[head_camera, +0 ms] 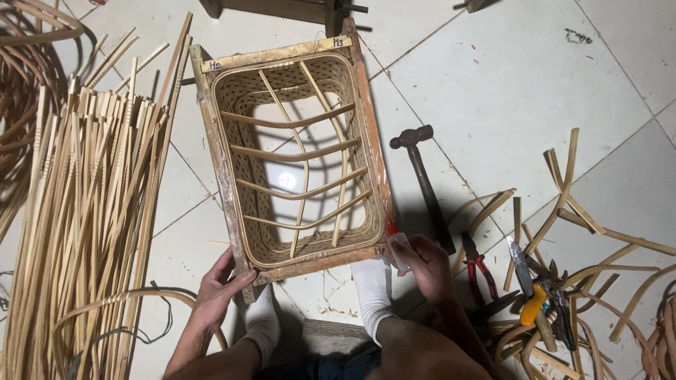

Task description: The person assembles a rectangular woven basket by inserting bamboo strips into a wooden frame, applying glue to the joints, and tapping the strips into place with a hammer. The person works on the floor surrounded by bamboo materials and tools.

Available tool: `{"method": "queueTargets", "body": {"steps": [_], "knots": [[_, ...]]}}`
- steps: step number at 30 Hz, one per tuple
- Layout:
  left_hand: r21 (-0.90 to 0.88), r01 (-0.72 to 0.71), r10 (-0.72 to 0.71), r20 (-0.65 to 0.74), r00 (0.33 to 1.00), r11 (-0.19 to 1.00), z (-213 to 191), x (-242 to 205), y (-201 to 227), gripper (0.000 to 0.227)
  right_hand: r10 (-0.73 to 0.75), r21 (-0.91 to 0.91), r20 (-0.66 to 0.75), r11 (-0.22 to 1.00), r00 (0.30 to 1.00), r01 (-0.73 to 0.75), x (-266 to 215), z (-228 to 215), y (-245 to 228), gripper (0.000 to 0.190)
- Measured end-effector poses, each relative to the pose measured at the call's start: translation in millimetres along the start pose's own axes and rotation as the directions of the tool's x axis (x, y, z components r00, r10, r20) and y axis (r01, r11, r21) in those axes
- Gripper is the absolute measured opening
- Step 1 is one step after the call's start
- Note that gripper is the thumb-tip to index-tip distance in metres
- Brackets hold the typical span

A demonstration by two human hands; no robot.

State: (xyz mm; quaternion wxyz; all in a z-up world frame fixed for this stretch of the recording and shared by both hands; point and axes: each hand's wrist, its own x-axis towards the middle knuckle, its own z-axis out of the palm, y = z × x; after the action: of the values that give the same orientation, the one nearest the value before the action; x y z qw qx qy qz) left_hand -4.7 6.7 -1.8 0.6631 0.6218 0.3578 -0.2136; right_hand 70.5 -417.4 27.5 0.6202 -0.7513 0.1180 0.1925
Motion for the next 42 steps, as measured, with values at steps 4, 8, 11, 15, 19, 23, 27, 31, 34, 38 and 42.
{"method": "queueTargets", "body": {"steps": [4,8,11,15,19,23,27,31,34,38,42], "knots": [[-0.012,0.007,-0.006,0.005,1.0,1.0,1.6,-3.9,3.4,0.091,0.015,-0.003,0.028,1.0,1.0,-0.015,4.6,0.6,-4.2,0.026],[0.002,-0.011,0.011,0.016,1.0,1.0,3.1,-4.6,7.0,0.092,0.017,-0.095,-0.008,0.995,1.0,-0.018,4.5,0.8,-6.9,0.026],[0.032,-0.049,0.049,0.003,0.999,0.998,3.3,-10.8,5.8,0.09,-0.036,-0.305,0.057,0.951,0.998,0.052,-4.4,-4.1,-17.2,0.021],[-0.051,-0.009,0.009,0.006,1.0,0.999,5.1,-11.7,7.9,0.089,-0.156,-0.529,0.045,0.834,0.987,0.156,-19.7,-20.9,-50.3,0.039],[-0.032,-0.052,0.053,0.024,0.998,0.998,5.9,-11.8,8.6,0.084,-0.426,-0.734,0.198,0.532,0.883,0.422,-26.9,-37.2,-86.7,0.049],[-0.034,-0.06,0.061,0.02,0.998,0.998,5.9,-14.7,10.6,0.083,-0.242,-0.881,0.316,0.283,0.917,0.378,-10.5,-23.4,-101.0,0.049],[-0.029,-0.048,0.048,0.02,0.999,0.998,6.5,-14.9,13.2,0.084,-0.427,-0.74,0.464,0.296,0.776,0.605,-8.1,-19.3,-110.6,0.054],[0.043,-0.007,0.007,-0.003,1.0,0.999,7.3,-14.6,15.2,0.085,-0.47,-0.707,0.475,0.299,0.744,0.641,-3.6,-10.1,-111.2,0.049],[-0.041,-0.072,0.073,0.039,0.997,0.997,7.6,-16.7,15.9,0.086,-0.481,-0.694,0.492,0.287,0.726,0.66,-2.1,-6.1,-110.6,0.046],[-0.013,-0.056,0.056,0.033,0.998,0.998,7.7,-15.2,15.3,0.087,-0.457,-0.691,0.527,0.26,0.716,0.674,-1.2,-7.4,-116.3,0.048],[0.008,-0.041,0.041,0.028,0.999,0.999,7.3,-13.4,14.3,0.088,-0.47,-0.686,0.521,0.265,0.712,0.677,0.3,-9.6,-123.9,0.048]]}}
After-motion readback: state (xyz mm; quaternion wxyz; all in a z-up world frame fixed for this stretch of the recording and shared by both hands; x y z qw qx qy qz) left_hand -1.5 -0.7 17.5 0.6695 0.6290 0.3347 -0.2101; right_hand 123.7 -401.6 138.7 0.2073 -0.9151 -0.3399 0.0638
